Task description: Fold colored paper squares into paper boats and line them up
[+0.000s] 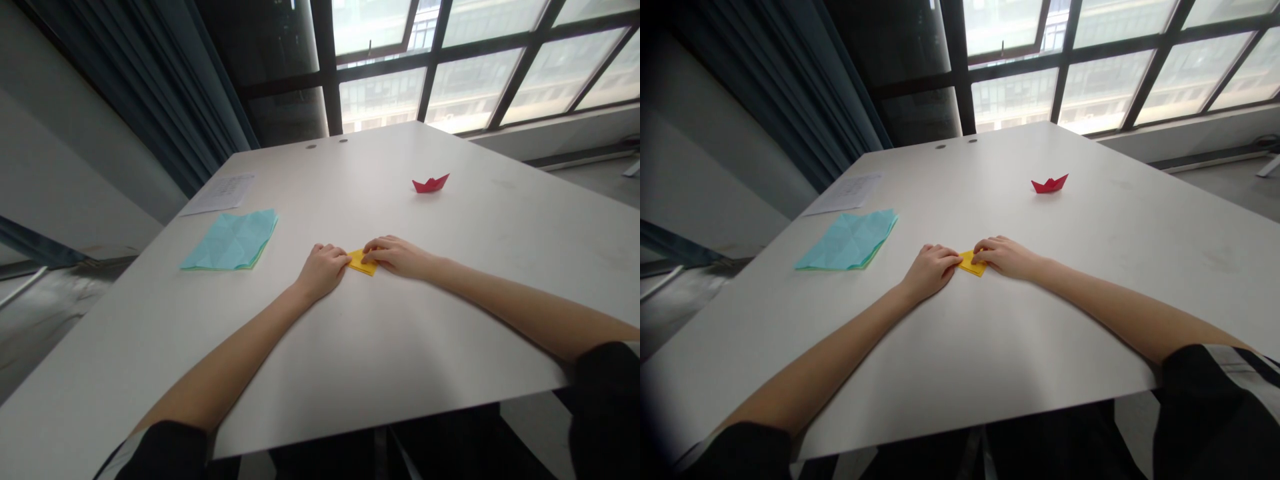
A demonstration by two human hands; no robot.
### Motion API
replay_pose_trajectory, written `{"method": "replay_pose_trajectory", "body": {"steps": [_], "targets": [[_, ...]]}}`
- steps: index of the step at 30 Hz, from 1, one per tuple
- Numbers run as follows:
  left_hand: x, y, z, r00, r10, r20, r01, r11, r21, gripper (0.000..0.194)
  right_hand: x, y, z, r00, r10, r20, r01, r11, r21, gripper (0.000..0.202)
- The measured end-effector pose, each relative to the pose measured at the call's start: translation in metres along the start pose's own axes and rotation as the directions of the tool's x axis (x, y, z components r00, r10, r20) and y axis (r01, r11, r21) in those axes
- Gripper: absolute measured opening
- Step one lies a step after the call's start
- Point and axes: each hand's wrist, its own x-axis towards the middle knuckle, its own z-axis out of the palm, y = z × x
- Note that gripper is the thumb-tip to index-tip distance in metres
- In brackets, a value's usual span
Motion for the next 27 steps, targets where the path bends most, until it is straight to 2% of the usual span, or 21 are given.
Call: {"method": "replay_pose_trajectory", "body": {"steps": [8,14,18,27], "targets": [[0.002,0.012,-0.008,0.990,-0.043,0.134,0.026,0.992,0.124,0.024,0.001,-0.001,-0.001,0.996,-0.081,0.030,0.082,0.997,-0.018,0.028],[0.004,0.017,-0.008,0.982,-0.102,0.161,0.069,0.978,0.197,0.033,0.001,-0.005,-0.004,0.990,-0.139,0.009,0.138,0.990,0.007,0.026],[0.004,0.018,-0.008,0.975,-0.114,0.193,0.070,0.973,0.219,0.034,0.002,-0.012,-0.005,0.984,-0.178,-0.026,0.180,0.980,0.091,0.024],[0.001,0.018,-0.009,0.971,-0.157,0.181,0.114,0.967,0.228,0.038,0.003,-0.020,-0.007,0.987,-0.160,-0.029,0.163,0.975,0.149,0.018]]}}
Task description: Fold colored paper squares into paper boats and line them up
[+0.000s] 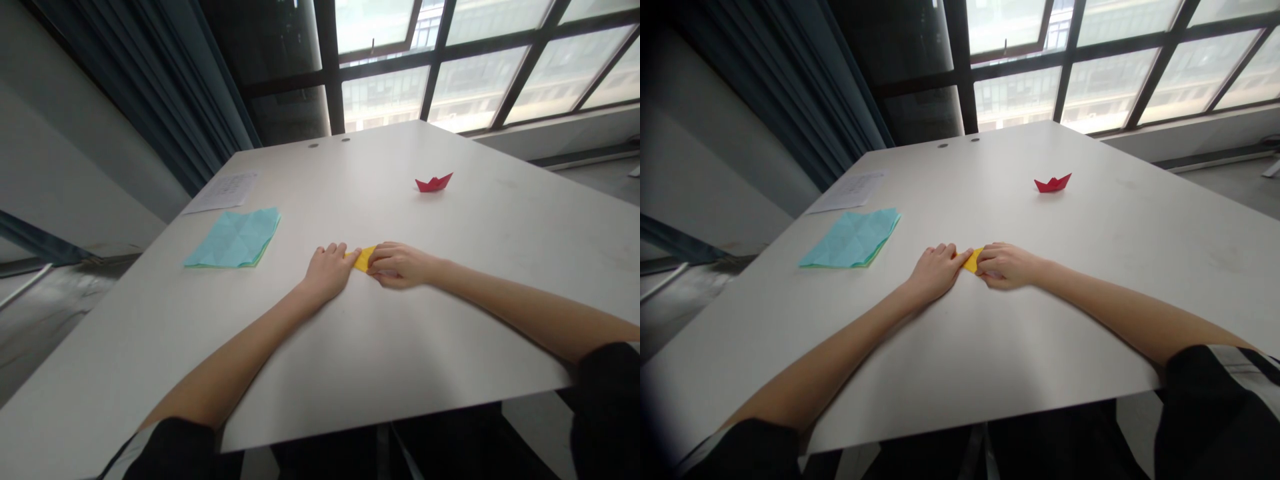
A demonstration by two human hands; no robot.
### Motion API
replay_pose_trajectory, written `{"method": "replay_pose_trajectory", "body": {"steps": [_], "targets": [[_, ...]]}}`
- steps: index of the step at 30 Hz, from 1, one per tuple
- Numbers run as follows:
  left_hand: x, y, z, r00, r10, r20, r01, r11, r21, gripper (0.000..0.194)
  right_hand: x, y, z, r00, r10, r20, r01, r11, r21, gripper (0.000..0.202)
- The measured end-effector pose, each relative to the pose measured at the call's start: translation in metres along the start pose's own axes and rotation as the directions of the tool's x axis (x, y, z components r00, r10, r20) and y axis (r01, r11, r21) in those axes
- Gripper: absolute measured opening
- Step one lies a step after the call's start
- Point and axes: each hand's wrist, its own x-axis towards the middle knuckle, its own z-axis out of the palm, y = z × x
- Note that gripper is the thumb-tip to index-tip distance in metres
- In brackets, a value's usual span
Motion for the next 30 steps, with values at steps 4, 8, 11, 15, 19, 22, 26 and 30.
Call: {"method": "replay_pose_trajectory", "body": {"steps": [4,8,11,15,19,22,26,30], "targets": [[0.002,0.001,0.000,1.000,-0.013,0.007,0.013,0.999,-0.042,0.039,0.000,0.000,0.001,1.000,0.014,-0.001,-0.014,1.000,-0.008,0.017],[0.002,0.003,0.000,0.999,-0.035,-0.001,0.035,0.998,-0.048,0.038,0.001,0.000,0.001,1.000,0.016,0.000,-0.016,1.000,0.002,0.017],[0.000,0.004,0.000,0.998,-0.058,-0.021,0.058,0.998,-0.033,0.037,0.002,0.000,0.000,1.000,0.017,0.002,-0.017,1.000,0.013,0.017],[-0.001,0.004,-0.005,0.993,-0.101,-0.052,0.100,0.994,-0.033,0.028,0.002,-0.001,-0.001,0.999,0.037,0.011,-0.038,0.999,0.010,0.018],[-0.003,0.005,-0.015,0.983,-0.155,-0.097,0.155,0.988,-0.009,0.024,0.002,-0.001,-0.002,0.998,0.053,0.015,-0.053,0.999,0.007,0.018],[-0.003,0.005,-0.017,0.979,-0.173,-0.104,0.176,0.984,0.026,0.025,0.001,0.000,-0.001,0.998,0.058,0.021,-0.058,0.998,0.002,0.018],[0.000,-0.002,-0.014,0.970,-0.225,-0.093,0.220,0.974,-0.058,0.022,0.001,0.002,-0.001,0.999,0.046,0.016,-0.046,0.999,-0.005,0.020],[0.007,-0.014,-0.010,0.945,-0.327,-0.009,0.303,0.886,-0.351,0.021,0.000,0.004,-0.001,1.000,0.005,0.014,-0.005,1.000,-0.015,0.022]]}}
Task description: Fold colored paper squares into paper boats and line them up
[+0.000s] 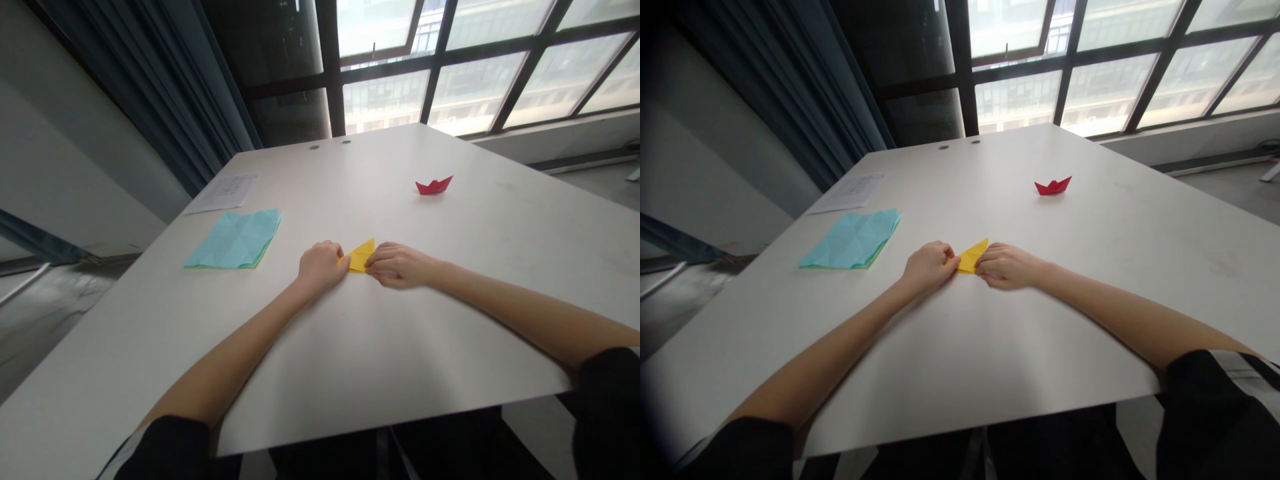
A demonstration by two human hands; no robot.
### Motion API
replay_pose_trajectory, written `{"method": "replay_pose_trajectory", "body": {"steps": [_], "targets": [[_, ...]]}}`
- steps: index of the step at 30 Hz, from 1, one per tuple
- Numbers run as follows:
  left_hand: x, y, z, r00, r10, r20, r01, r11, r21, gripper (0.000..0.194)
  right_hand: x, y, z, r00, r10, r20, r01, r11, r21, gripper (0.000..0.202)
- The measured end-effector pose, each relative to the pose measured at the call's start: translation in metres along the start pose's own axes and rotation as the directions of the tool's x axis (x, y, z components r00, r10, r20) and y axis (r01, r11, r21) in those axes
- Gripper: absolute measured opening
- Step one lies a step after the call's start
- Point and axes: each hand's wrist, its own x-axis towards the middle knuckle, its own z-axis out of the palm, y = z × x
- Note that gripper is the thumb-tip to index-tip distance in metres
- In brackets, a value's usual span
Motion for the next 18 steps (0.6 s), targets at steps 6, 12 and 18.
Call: {"method": "replay_pose_trajectory", "body": {"steps": [6,12,18], "targets": [[0.009,-0.008,0.005,0.980,-0.107,0.166,0.187,0.774,-0.605,0.018,-0.001,0.001,0.003,1.000,0.019,-0.017,-0.020,0.998,-0.066,0.024],[0.009,-0.002,0.014,0.980,-0.183,0.083,0.153,0.411,-0.899,0.022,0.007,-0.007,0.004,0.963,0.204,-0.177,-0.219,0.974,-0.066,0.024],[0.004,0.008,0.015,0.997,-0.002,0.075,0.074,0.218,-0.973,0.032,0.019,-0.022,0.002,0.733,0.638,-0.238,-0.579,0.768,0.275,0.028]]}}
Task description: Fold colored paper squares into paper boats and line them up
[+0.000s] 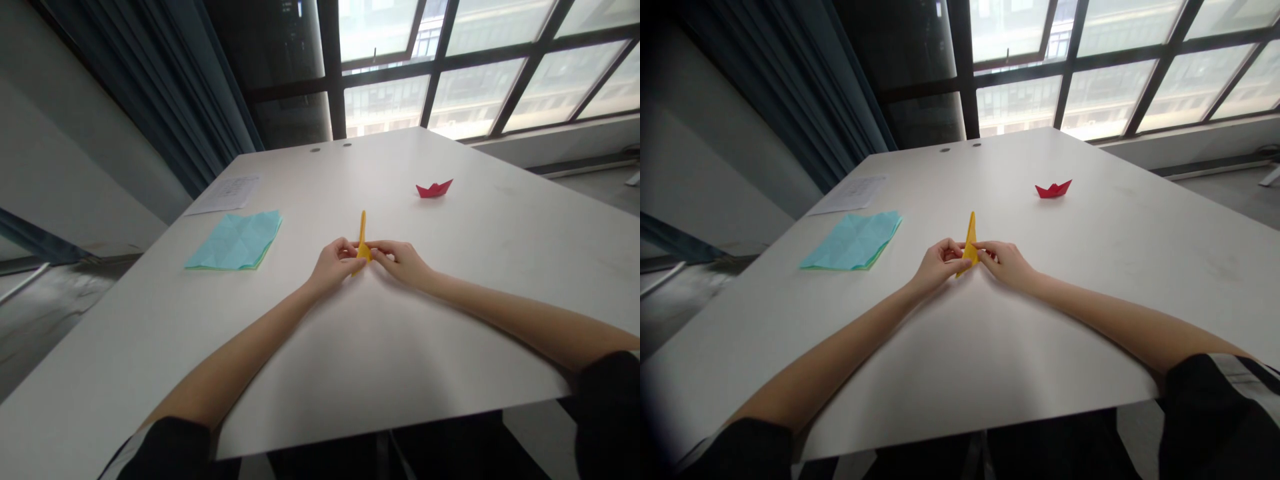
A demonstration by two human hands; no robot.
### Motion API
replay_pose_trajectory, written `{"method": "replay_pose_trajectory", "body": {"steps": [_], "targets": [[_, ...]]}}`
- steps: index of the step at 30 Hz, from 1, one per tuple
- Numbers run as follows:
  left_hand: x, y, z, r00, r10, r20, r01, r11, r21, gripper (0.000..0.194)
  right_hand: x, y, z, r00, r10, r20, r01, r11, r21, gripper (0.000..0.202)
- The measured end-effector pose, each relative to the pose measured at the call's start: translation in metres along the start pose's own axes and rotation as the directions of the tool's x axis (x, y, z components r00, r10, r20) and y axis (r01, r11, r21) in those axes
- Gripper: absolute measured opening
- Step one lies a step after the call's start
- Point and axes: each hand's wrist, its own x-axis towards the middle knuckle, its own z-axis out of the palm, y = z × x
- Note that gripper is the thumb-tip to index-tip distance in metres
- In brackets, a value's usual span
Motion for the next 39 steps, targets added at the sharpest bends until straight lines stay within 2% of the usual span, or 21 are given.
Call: {"method": "replay_pose_trajectory", "body": {"steps": [2,7,10,16,23,34,39], "targets": [[-0.0014,0.0020,0.0015,1.000,0.000,0.020,0.000,1.000,-0.001,0.032,-0.0003,-0.0042,0.0011,0.997,0.083,0.007,-0.083,0.994,0.068,0.028],[-0.0008,0.0061,0.0031,0.999,-0.019,-0.030,0.020,0.999,0.029,0.033,0.0004,-0.0075,0.0025,0.991,0.128,-0.047,-0.119,0.980,0.162,0.025],[-0.0008,0.0055,0.0046,0.998,-0.010,-0.059,0.013,0.998,0.063,0.033,0.0008,-0.0073,0.0036,0.990,0.125,-0.058,-0.106,0.960,0.257,0.027],[-0.0034,0.0048,0.0060,0.996,-0.039,-0.078,0.043,0.998,0.042,0.039,-0.0020,-0.0074,0.0069,0.998,0.055,0.037,-0.065,0.908,0.415,0.031],[-0.0040,0.0062,0.0043,0.995,-0.043,-0.088,0.049,0.997,0.064,0.048,-0.0042,-0.0078,0.0069,0.997,0.011,0.082,-0.045,0.906,0.421,0.038],[-0.0023,0.0018,0.0012,0.997,-0.068,-0.046,0.071,0.996,0.059,0.044,-0.0039,-0.0004,0.0091,0.990,0.044,0.133,-0.103,0.873,0.476,0.035],[-0.0018,0.0000,0.0007,0.997,-0.063,-0.051,0.068,0.994,0.088,0.044,-0.0047,-0.0036,0.0080,0.993,0.040,0.108,-0.081,0.911,0.404,0.036]]}}
